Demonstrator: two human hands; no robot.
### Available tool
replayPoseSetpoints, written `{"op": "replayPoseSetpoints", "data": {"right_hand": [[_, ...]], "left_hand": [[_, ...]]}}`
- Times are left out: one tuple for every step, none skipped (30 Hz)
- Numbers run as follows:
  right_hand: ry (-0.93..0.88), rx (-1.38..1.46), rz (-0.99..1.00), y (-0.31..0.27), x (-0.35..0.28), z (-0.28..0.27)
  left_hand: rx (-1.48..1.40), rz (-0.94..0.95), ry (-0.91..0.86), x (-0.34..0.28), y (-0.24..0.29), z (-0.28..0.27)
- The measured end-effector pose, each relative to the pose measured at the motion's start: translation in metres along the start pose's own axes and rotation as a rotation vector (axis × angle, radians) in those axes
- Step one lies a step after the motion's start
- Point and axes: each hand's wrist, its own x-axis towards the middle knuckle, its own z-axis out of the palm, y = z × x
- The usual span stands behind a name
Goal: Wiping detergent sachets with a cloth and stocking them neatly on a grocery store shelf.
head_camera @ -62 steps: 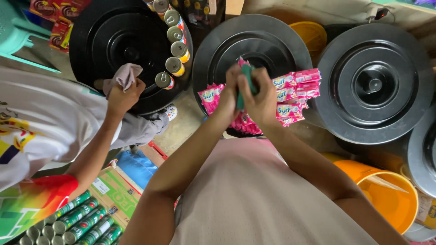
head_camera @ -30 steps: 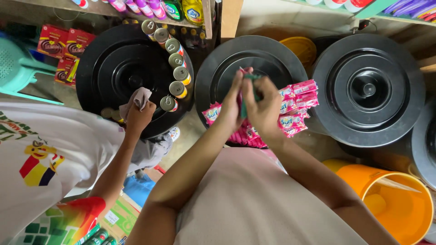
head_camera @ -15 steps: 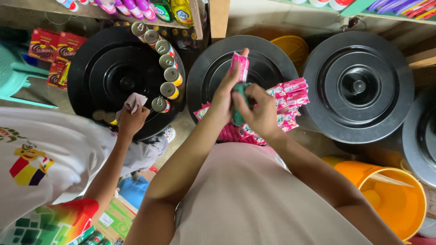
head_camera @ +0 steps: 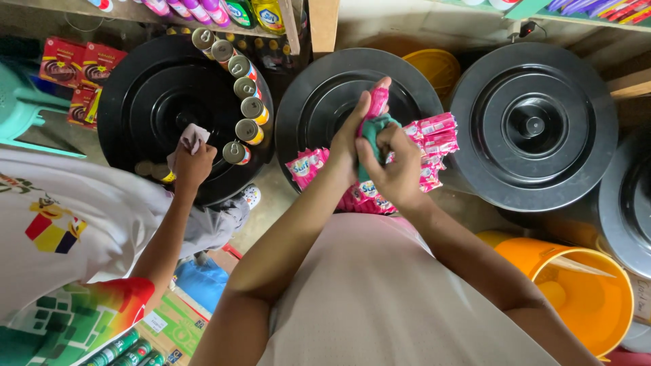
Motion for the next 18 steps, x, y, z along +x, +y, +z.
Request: {"op": "replayPoseSetpoints", "data": {"right_hand": [[-0.024, -0.042, -0.002, 0.006, 0.001, -0.004], [-0.027, -0.041, 0.001, 0.015, 0.008, -0.003], [0.092, -0.02, 0.138, 0.024, 0.013, -0.003], [0.212, 0.001, 0.273, 0.033, 0.019, -0.003], [0.215, -0.001, 0.274, 0.024, 0.019, -0.003], [0.205, -0.029, 0.215, 0.014, 0.02, -0.003], [0.197, -0.054, 0.154, 0.005, 0.023, -0.002], [0.201, -0.054, 0.151, -0.003, 0.015, 0.0], [0.068, -0.129, 0.057, -0.013, 0.005, 0.001], [-0.065, -0.203, -0.037, -0.022, -0.005, 0.003], [-0.061, -0.204, -0.036, -0.02, -0.001, 0.001], [-0.059, -0.262, -0.019, -0.017, 0.002, 0.0], [-0.058, -0.318, 0.002, -0.016, 0.005, -0.001], [-0.056, -0.318, 0.008, -0.009, 0.013, -0.003], [0.036, -0.314, 0.111, -0.001, 0.022, -0.004], [0.128, -0.309, 0.214, 0.007, 0.031, -0.006], [0.132, -0.311, 0.213, 0.0, 0.027, -0.006], [0.105, -0.353, 0.145, -0.007, 0.024, -0.005]], "left_hand": [[-0.014, -0.031, -0.006, -0.003, -0.002, 0.002], [-0.016, -0.032, -0.003, -0.005, -0.006, 0.002], [-0.003, 0.06, -0.096, -0.007, -0.01, 0.002], [0.008, 0.152, -0.188, -0.01, -0.015, 0.002], [0.008, 0.15, -0.191, -0.009, -0.017, 0.001], [-0.054, 0.081, -0.132, -0.008, -0.019, 0.001], [-0.113, 0.015, -0.076, -0.006, -0.019, 0.0], [-0.11, 0.015, -0.079, -0.007, -0.01, 0.005], [-0.127, 0.061, -0.101, -0.009, -0.003, 0.011], [-0.145, 0.106, -0.124, -0.011, 0.004, 0.016], [-0.143, 0.102, -0.127, -0.011, 0.003, 0.014], [-0.112, 0.1, -0.153, -0.012, 0.002, 0.012], [-0.081, 0.096, -0.175, -0.014, 0.001, 0.009], [-0.079, 0.089, -0.174, -0.018, -0.003, 0.006], [-0.082, 0.115, -0.251, -0.019, -0.005, 0.003], [-0.085, 0.143, -0.328, -0.02, -0.008, 0.001], [-0.084, 0.141, -0.333, -0.02, -0.007, 0.002], [-0.158, 0.047, -0.238, -0.021, -0.005, 0.003]]}}
